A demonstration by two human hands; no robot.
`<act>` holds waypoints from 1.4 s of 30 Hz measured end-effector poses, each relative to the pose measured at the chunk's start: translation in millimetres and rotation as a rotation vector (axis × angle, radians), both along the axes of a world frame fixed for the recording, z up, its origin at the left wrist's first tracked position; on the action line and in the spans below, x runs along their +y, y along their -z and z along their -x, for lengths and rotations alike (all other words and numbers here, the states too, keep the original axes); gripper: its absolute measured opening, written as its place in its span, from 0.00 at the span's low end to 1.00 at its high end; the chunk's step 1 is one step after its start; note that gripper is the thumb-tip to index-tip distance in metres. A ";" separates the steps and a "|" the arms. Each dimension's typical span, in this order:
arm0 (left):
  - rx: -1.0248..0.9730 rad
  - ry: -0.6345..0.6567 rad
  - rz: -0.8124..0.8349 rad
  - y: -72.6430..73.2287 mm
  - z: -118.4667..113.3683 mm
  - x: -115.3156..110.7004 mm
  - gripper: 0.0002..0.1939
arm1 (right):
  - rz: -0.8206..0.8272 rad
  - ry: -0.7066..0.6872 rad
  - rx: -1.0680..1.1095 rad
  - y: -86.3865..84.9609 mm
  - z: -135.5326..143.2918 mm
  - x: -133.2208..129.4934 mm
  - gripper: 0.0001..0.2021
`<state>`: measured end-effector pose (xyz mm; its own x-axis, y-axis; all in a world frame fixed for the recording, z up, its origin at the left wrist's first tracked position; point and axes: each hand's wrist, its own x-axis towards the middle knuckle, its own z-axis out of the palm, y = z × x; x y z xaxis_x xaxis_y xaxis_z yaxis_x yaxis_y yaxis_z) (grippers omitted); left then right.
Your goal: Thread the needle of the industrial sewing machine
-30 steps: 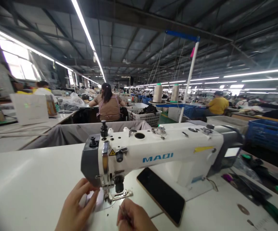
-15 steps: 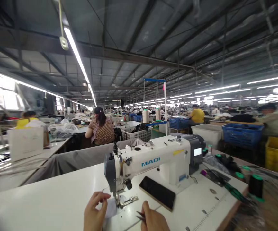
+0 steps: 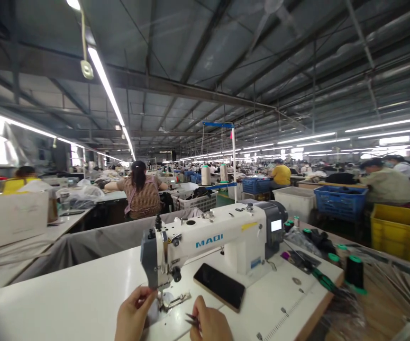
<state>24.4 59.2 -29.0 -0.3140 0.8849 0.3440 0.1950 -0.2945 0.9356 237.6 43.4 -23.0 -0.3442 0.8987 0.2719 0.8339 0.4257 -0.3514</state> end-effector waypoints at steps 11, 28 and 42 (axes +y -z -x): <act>0.147 0.209 -0.019 -30.6 4.2 -27.4 0.17 | 0.152 -0.079 0.023 -7.3 -0.8 5.4 0.19; -0.291 0.032 0.355 -10.6 -21.8 -6.5 0.21 | 0.199 -0.189 -0.062 -6.2 -2.6 6.9 0.18; -0.203 0.116 0.533 -15.4 -11.6 10.1 0.17 | 0.177 -0.184 -0.055 0.3 1.5 3.7 0.16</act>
<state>36.0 69.3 -13.6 -0.2182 0.9519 -0.2151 -0.0091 0.2185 0.9758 236.1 47.1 -23.3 -0.5165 0.8513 0.0923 0.7679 0.5082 -0.3900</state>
